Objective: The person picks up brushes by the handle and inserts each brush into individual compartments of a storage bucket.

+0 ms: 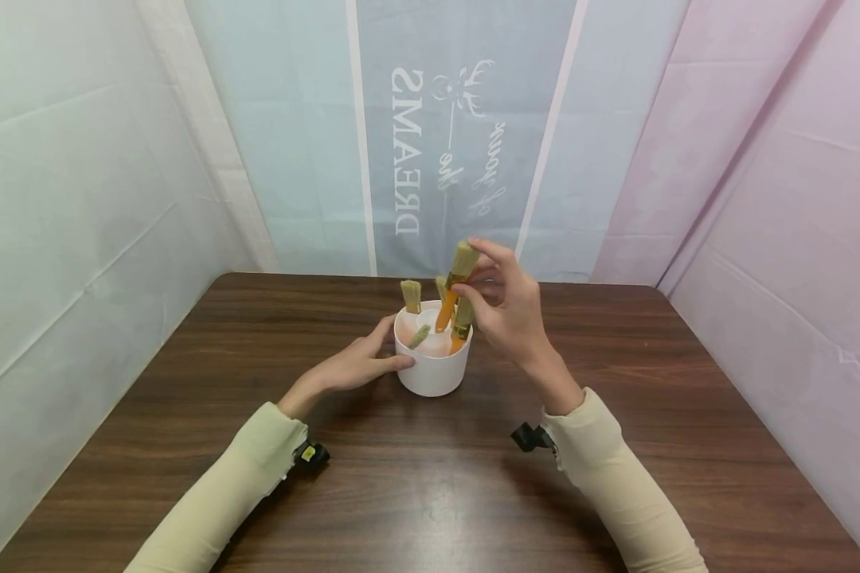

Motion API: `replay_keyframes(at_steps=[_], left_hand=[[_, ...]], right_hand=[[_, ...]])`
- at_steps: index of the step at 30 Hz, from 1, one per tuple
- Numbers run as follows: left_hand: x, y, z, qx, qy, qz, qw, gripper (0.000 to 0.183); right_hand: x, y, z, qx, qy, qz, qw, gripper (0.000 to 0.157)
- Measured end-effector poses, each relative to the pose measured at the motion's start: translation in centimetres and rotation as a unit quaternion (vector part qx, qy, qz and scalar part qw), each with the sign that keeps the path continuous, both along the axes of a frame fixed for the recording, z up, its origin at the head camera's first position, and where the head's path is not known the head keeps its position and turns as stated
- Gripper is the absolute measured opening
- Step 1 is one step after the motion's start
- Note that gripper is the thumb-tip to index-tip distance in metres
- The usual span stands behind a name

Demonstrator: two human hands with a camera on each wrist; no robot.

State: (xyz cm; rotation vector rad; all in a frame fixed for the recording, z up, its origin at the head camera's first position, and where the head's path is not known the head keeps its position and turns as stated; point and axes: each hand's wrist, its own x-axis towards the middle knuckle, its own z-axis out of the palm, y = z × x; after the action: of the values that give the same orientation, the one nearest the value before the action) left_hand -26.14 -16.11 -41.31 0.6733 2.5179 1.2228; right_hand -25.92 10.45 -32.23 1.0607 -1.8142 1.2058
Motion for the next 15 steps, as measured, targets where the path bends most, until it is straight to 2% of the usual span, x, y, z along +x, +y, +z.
replay_keyframes(at_steps=[8, 15], left_hand=[[-0.01, 0.08, 0.15, -0.001, -0.003, 0.0, 1.0, 0.09], [0.06, 0.06, 0.17, -0.001, -0.005, 0.001, 1.0, 0.091]], right_hand=[[-0.08, -0.1, 0.0, 0.003, -0.005, 0.008, 1.0, 0.061], [0.04, -0.12, -0.04, 0.014, -0.007, -0.008, 1.0, 0.059]])
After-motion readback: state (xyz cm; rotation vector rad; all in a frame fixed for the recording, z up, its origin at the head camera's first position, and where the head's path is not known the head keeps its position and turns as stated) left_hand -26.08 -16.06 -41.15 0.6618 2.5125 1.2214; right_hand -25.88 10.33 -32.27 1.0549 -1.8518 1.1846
